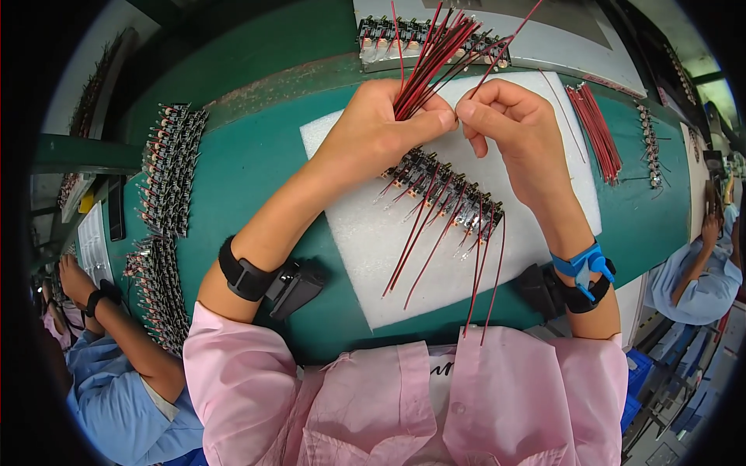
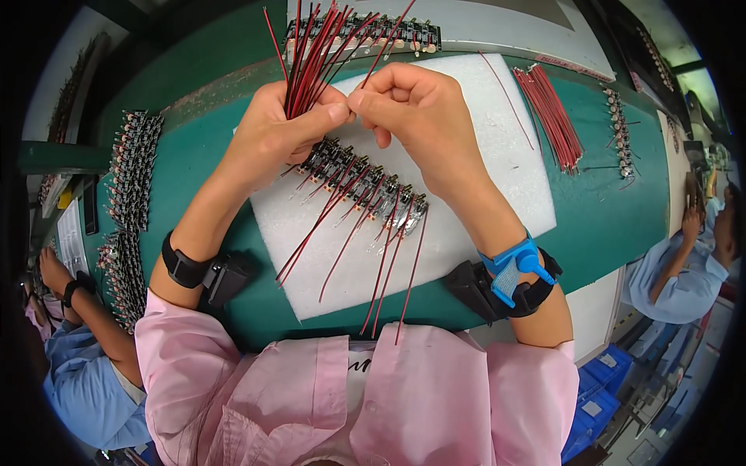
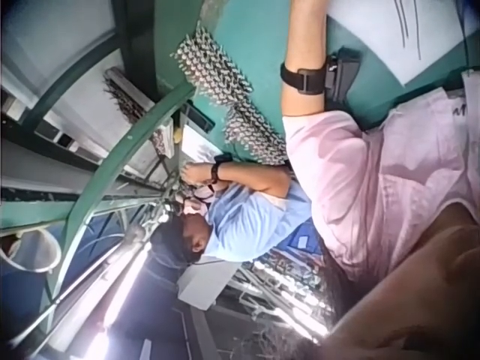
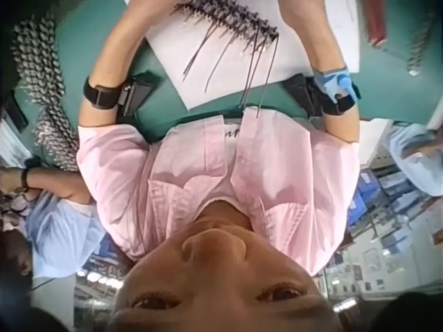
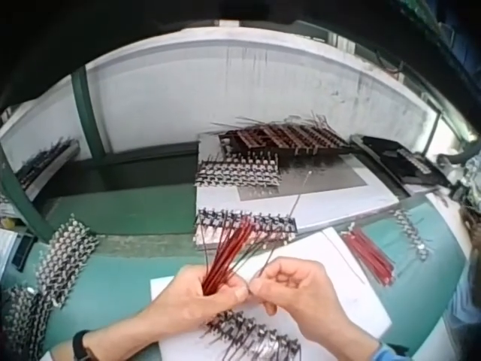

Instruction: The person picks up a bundle of wires and inserts them one by one into a row of circuit boards. The person then presses down on the wires to secure them into the boards.

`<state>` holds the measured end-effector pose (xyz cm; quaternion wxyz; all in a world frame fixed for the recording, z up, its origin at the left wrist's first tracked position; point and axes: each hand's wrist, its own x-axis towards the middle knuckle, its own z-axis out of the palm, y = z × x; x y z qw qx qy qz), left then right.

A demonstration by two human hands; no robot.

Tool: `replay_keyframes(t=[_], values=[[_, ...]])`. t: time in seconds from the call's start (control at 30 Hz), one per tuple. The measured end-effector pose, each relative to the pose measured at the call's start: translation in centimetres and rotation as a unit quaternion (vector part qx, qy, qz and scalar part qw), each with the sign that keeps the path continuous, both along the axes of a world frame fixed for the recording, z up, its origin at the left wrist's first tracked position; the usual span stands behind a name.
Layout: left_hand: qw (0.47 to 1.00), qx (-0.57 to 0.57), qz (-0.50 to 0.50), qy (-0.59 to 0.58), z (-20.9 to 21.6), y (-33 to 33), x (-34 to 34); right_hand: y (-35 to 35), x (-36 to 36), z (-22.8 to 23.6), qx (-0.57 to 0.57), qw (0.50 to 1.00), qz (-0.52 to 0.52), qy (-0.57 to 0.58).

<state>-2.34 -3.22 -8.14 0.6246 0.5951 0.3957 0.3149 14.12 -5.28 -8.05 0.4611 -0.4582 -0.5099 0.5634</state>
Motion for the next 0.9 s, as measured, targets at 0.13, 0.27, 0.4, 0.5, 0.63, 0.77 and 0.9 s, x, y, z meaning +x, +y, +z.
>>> replay_keyframes(t=[0.13, 0.27, 0.4, 0.5, 0.63, 0.77, 0.9], values=[[0.999, 0.030, -0.006, 0.017, -0.2, -0.1, -0.4, 0.0, -0.5, -0.3, 0.011, 1.000, -0.004, -0.029], [0.996, 0.085, -0.008, 0.030, -0.7, -0.2, -0.5, -0.1, -0.6, -0.5, 0.021, 0.999, -0.005, -0.043], [0.994, 0.098, -0.005, 0.042, -1.6, -0.5, -1.1, -0.4, -1.1, -1.1, 0.005, 0.998, 0.002, -0.056], [0.978, 0.173, -0.014, 0.113, -1.6, -0.8, -1.7, -0.7, -1.7, -1.6, -0.004, 0.999, 0.002, -0.044], [0.964, 0.231, -0.027, 0.125, -1.9, -0.6, -2.0, -1.0, -2.2, -2.2, -0.007, 1.000, -0.002, -0.021], [0.979, 0.155, -0.060, 0.121, -3.0, 0.3, -3.4, -1.2, -3.0, -2.8, 0.002, 0.995, 0.031, -0.093], [0.972, 0.090, -0.126, 0.175, -4.2, 1.3, -4.6, -0.9, -3.8, -4.7, 0.116, 0.973, 0.035, -0.197]])
